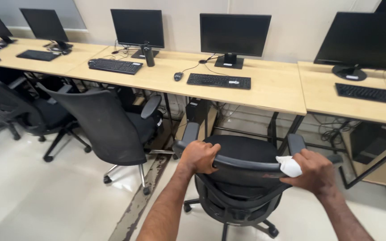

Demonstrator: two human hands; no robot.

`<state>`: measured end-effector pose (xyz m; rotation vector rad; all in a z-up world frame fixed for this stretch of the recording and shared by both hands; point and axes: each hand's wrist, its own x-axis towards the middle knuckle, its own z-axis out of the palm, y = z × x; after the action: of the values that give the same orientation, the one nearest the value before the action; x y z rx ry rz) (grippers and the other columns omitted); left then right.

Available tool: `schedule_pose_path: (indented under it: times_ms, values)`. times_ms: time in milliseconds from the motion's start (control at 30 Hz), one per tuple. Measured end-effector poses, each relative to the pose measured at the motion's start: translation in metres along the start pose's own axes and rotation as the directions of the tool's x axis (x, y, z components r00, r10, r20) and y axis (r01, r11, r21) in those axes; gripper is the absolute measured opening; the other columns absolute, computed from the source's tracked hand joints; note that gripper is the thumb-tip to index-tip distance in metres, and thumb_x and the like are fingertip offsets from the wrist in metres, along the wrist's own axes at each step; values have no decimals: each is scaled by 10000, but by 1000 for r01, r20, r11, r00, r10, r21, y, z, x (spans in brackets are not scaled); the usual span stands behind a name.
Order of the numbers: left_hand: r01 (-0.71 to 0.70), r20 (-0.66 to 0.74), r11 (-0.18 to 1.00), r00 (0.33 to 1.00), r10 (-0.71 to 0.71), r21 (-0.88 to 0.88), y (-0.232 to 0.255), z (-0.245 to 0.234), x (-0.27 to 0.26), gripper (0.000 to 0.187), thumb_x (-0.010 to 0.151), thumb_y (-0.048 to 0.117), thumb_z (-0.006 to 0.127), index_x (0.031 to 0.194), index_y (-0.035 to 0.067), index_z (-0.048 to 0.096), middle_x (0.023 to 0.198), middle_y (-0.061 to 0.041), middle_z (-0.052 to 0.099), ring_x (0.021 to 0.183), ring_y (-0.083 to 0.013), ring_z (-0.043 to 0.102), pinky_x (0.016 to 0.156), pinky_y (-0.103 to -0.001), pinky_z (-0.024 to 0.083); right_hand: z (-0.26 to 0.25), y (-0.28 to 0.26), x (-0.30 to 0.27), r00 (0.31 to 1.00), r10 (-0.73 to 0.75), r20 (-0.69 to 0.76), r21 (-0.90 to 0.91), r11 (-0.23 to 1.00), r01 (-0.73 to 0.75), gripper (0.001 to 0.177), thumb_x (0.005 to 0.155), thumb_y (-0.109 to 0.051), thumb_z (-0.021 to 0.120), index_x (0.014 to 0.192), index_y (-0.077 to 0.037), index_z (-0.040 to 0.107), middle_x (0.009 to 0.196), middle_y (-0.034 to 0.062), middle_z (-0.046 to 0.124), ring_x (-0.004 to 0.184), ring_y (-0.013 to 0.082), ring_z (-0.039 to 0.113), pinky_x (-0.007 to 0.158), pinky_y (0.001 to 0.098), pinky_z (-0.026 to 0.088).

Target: The person wipes the seat, armrests, and backrest of a black office chair using a white cloth. They move the chair slightly to access different parts and continue wiping the surfaces thoroughly.

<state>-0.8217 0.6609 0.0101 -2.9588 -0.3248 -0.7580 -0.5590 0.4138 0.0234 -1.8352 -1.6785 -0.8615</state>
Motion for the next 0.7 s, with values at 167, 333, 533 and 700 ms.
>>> schedule_pose_path:
  times_ms: [167, 333, 533, 700]
  values:
    - [8, 26, 1000, 1000, -8, 0, -16, -4, 3, 514, 593, 353, 901, 932, 105, 605, 788, -97, 704, 785, -338, 710, 705, -453, 553, 16, -3, 7, 1000, -9, -9, -2, 1000, 9, 559, 372, -409, 980, 656, -67, 640, 640, 77, 559, 579, 288, 610, 545, 432, 491]
    - [54, 52, 997, 997, -57, 50, -12, -8, 5, 489, 573, 248, 874, 960, 113, 609, 821, -87, 700, 844, -324, 710, 752, -441, 545, 25, 3, 15, 1000, -8, -20, 30, 1000, 9, 538, 377, -392, 989, 642, -77, 643, 638, 79, 556, 560, 294, 591, 540, 438, 479]
    - [44, 28, 997, 999, -46, 66, -15, -1, 2, 466, 586, 243, 860, 957, 114, 610, 830, -84, 701, 818, -324, 710, 724, -438, 547, 28, 4, 12, 1000, -3, -19, 69, 998, 4, 527, 360, -368, 974, 640, -84, 629, 632, 61, 555, 551, 274, 585, 545, 434, 473]
    - [-69, 3, 997, 998, 69, 18, -28, 5, 6, 458, 585, 276, 864, 928, 110, 611, 793, -83, 697, 781, -315, 717, 712, -429, 557, 28, 2, 12, 1000, 12, -18, 16, 1000, -11, 590, 328, -420, 999, 623, -79, 619, 619, 75, 560, 572, 286, 605, 551, 442, 482]
